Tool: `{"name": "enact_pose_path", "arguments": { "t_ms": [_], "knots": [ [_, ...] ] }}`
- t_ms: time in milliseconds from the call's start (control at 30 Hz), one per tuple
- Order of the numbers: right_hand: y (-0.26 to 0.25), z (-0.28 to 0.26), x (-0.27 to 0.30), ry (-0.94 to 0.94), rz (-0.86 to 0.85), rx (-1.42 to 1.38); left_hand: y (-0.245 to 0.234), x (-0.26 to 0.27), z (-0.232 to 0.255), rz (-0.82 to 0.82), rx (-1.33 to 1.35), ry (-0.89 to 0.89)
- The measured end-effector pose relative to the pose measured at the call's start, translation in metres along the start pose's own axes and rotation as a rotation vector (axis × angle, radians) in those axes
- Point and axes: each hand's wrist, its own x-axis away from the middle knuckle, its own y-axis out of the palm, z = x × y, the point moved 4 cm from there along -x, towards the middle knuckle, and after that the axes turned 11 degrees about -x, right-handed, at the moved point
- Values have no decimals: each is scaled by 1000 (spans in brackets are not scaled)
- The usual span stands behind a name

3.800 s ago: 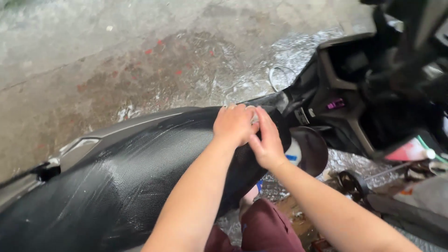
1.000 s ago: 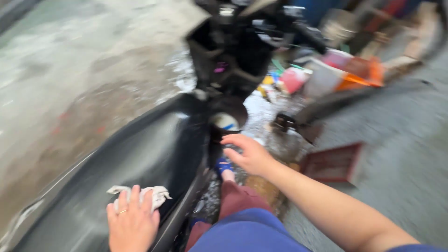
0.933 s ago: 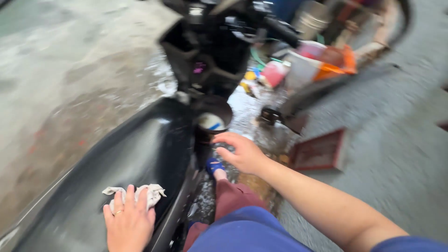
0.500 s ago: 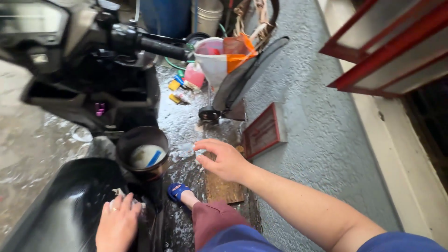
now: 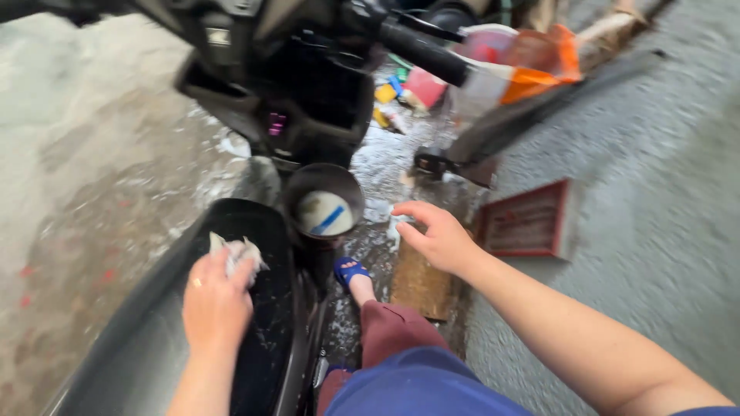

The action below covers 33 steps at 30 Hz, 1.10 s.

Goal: The person washes a motorcycle using a soapy cloth and a bucket of water. They scrub the seat, handlebars, and front fairing, repeatedly dipping the cloth into the bucket to reapply soap. The person moves around the motorcycle to clean different sections.

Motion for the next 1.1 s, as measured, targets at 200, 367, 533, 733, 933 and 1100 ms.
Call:
{"name": "enact_pose_path", "arguments": {
  "t_ms": [200, 367, 533, 733, 933, 1100],
  "knots": [
    [46, 3, -73, 57, -177, -64, -18, 112, -12, -109, -38, -206],
    [59, -5, -101, 81, -284, -67, -27, 88, 3, -120, -223, -337],
    [41, -2, -107, 130, -307, 13, 0, -4, -1, -159, -127, -304],
    [18, 4, -104, 177, -295, 106, 115, -80, -12, -440, -96, -282],
    [23, -9, -105, 50, -252, 69, 98, -91, 7, -598, -79, -208],
    [49, -24, -98, 87, -298, 43, 13, -12, 1, -186, 145, -54]
  ]
}}
